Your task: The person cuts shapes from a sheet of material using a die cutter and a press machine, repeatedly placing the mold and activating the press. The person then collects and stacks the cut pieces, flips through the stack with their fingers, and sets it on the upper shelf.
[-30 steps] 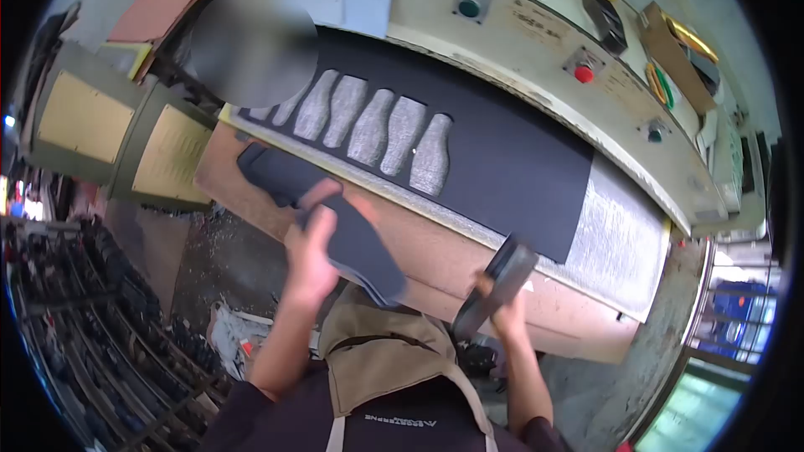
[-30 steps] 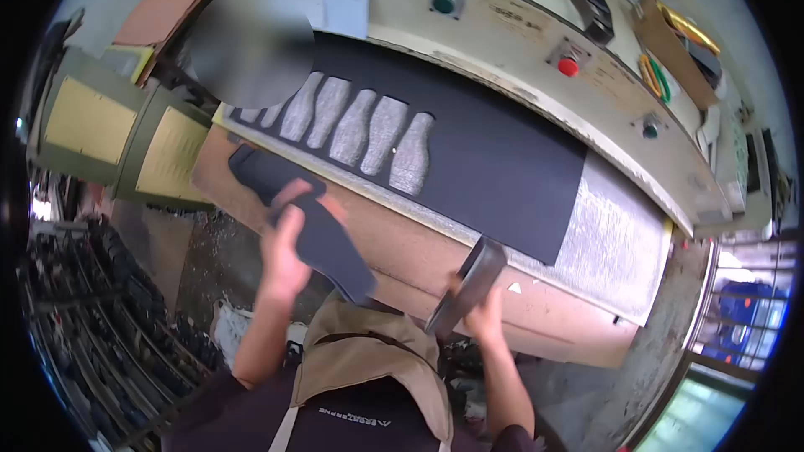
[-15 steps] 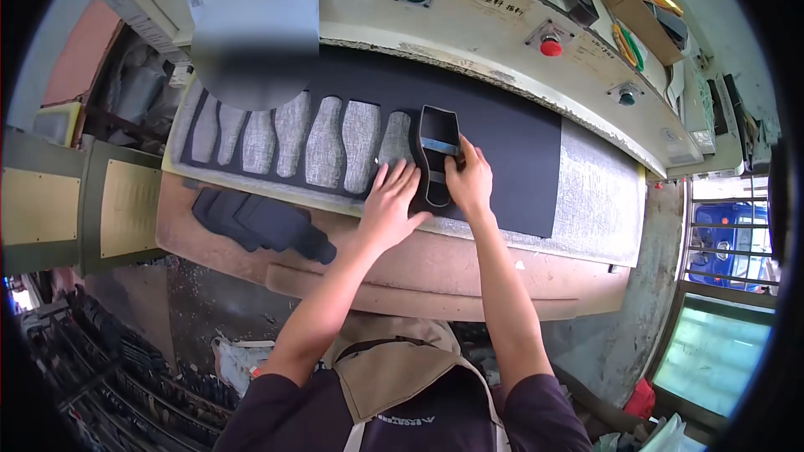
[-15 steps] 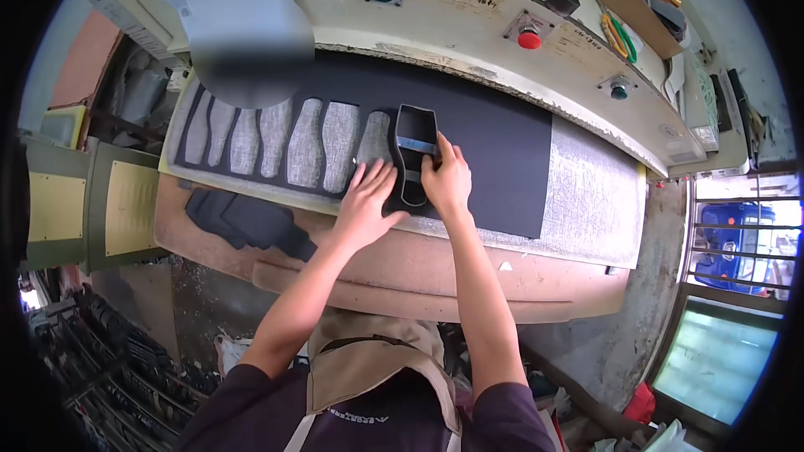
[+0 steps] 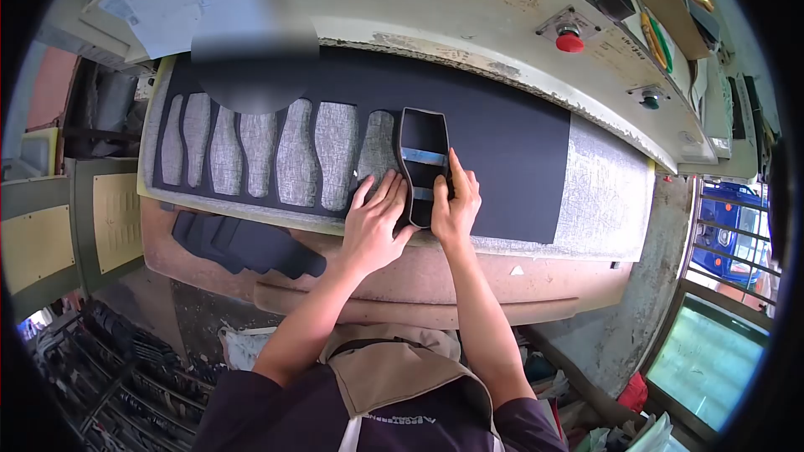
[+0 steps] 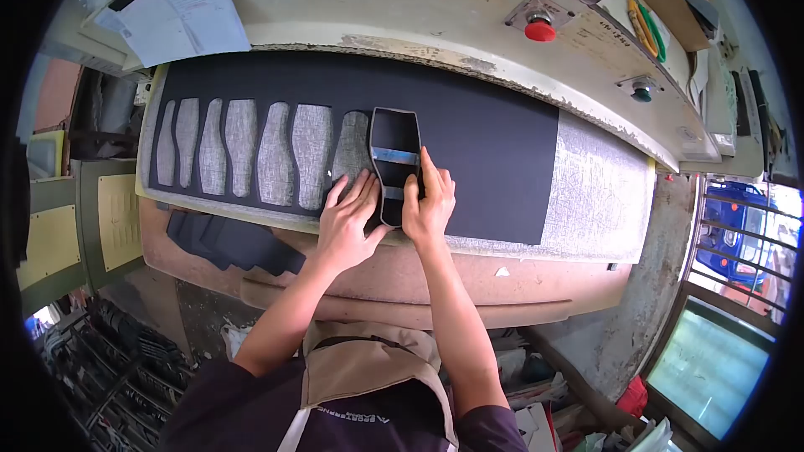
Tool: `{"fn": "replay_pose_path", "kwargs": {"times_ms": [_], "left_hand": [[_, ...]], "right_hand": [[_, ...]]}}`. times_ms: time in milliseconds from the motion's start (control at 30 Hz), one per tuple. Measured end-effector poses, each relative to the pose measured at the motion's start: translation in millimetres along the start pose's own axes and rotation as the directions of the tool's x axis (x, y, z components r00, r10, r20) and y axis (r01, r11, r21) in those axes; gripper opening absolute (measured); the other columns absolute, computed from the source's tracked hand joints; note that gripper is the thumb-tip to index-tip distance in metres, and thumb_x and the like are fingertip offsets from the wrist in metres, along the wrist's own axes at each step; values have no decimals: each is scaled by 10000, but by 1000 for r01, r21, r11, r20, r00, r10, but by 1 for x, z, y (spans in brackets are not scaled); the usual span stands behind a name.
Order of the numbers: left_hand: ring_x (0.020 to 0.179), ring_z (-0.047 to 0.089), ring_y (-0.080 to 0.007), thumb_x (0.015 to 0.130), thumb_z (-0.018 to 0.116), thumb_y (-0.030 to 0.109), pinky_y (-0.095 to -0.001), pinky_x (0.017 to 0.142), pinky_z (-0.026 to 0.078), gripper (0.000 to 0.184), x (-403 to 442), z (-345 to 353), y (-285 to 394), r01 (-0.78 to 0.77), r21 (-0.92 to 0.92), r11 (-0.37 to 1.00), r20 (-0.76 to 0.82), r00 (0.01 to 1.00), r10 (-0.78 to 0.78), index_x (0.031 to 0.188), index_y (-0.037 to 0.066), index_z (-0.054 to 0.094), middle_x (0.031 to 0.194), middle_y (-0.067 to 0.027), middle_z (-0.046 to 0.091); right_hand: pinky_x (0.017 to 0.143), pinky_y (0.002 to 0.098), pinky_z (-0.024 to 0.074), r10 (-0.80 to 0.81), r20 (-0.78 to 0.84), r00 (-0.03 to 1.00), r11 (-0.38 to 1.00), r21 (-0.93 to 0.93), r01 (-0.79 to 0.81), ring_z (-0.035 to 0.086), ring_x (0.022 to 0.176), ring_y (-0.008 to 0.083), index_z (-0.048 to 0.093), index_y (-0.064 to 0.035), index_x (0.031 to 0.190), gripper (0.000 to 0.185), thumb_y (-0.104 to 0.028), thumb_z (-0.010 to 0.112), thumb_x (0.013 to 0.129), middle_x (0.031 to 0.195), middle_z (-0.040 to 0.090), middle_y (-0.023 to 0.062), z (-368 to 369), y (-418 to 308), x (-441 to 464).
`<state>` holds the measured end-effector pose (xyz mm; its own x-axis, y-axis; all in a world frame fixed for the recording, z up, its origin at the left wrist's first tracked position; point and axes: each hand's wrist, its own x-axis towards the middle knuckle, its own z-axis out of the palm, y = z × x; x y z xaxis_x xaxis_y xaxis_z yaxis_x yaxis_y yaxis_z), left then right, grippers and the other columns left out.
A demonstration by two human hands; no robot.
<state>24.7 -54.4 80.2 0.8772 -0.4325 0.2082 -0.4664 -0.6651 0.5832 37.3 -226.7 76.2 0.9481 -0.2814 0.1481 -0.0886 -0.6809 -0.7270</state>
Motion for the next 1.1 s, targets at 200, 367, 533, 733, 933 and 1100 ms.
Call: {"fn": "replay_pose_path", "kwargs": {"times_ms": [200,367,533,733,933,1100], "left_hand": [[1506,525,-347,867,767,258,-529,1308,252,695,6,-5,8,12,83,996,24,1000,-14,1401,-148,586,1431,-270,673],[1535,471,-397,888,746,255,-553,1314,226,758,28,-12,21,76,105,992,110,990,-87,1466,-179,515,1520,-288,601],[1384,575,-462,933,770,205,-565,1192,421,683,10,-33,35,58,157,986,-387,922,8,1513,-63,529,1481,-265,622],[848,604,-326,906,773,163,-444,854,493,132,-47,6,40,285,44,957,-356,900,-252,935,62,693,924,-75,690],[792,582,-297,827,781,122,-419,788,481,145,20,5,36,143,286,948,-522,852,29,780,106,644,875,-42,656],[795,593,-289,806,781,101,-427,770,490,147,42,3,30,65,336,940,-570,809,147,763,110,640,886,-31,663]], "right_hand": [[868,417,526,-31,-6,999,999,-10,31,646,901,340,659,23,1425,515,-63,644,917,1075,761,189,0,-3,9],[869,418,557,12,45,999,996,-90,-8,680,950,349,676,-38,1422,463,-104,665,964,1083,714,197,-16,-10,40],[1114,471,492,-329,-528,783,941,-257,222,579,1374,416,502,3,1524,596,-163,675,978,1551,543,221,-116,21,109],[1112,512,477,-294,-509,809,954,-107,280,531,1390,467,425,5,1553,668,-132,692,956,1588,466,251,-229,40,151],[1035,419,475,-427,292,855,803,-311,508,609,1176,324,651,-66,1393,556,-386,716,943,1316,649,121,-131,32,-11],[1020,417,474,-384,240,892,827,-342,447,601,1157,322,671,-54,1395,552,-397,702,963,1292,644,120,-115,26,-17]]}}
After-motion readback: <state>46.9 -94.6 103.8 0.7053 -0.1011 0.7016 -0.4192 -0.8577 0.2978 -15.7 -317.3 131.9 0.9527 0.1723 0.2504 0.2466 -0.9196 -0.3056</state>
